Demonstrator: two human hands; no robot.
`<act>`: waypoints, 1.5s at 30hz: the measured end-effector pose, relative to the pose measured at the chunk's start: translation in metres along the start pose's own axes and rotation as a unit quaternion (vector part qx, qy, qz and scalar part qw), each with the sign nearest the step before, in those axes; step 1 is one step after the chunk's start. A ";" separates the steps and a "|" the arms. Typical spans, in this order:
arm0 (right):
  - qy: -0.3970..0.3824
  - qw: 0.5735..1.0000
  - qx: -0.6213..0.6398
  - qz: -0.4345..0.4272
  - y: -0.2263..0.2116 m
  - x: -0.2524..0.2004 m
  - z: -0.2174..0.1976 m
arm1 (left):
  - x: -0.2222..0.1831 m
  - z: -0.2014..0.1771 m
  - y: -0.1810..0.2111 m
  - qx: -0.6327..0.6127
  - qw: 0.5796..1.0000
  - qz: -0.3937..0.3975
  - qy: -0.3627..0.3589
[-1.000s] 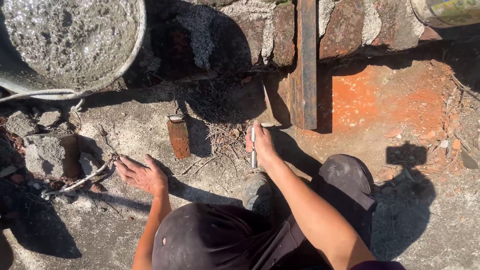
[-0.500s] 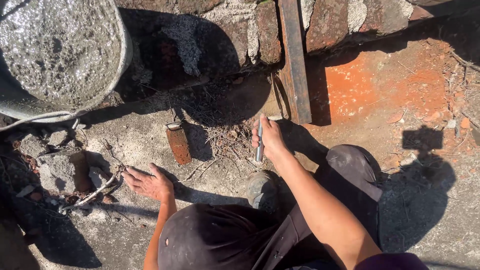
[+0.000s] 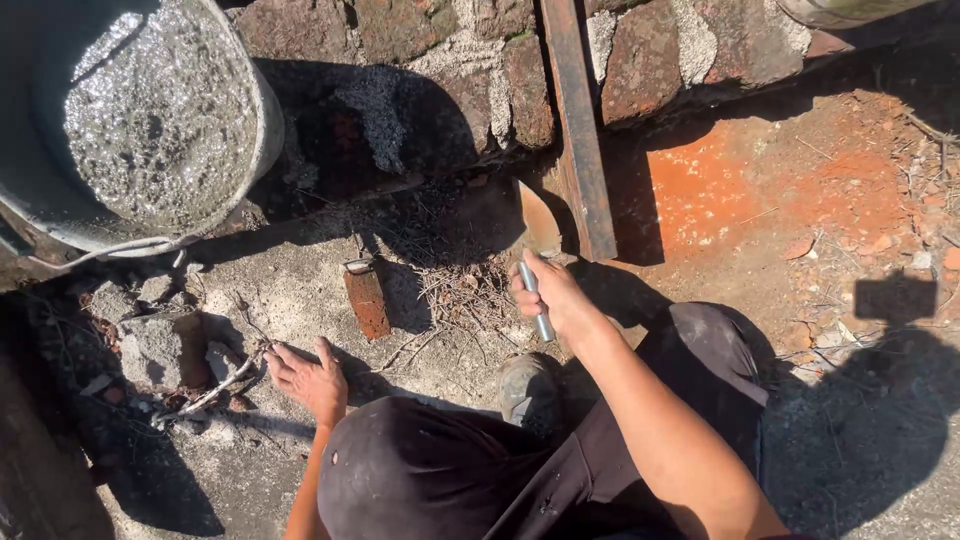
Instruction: Applying mortar to the joints of a brick wall using a hand trowel
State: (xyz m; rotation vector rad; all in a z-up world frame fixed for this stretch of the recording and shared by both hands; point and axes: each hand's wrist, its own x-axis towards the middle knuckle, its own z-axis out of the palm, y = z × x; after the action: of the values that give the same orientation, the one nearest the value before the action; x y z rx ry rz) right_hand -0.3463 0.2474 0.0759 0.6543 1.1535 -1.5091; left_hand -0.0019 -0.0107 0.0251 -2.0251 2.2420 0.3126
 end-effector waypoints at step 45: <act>0.194 0.947 -0.232 -0.106 0.100 0.023 -0.072 | 0.006 -0.036 -0.013 0.021 0.993 0.070 -0.097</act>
State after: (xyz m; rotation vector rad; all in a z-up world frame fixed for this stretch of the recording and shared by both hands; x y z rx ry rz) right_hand -0.2705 0.3081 -0.0032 0.5224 1.8612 -1.2371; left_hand 0.0127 -0.0260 0.0581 -1.7386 2.2524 0.4506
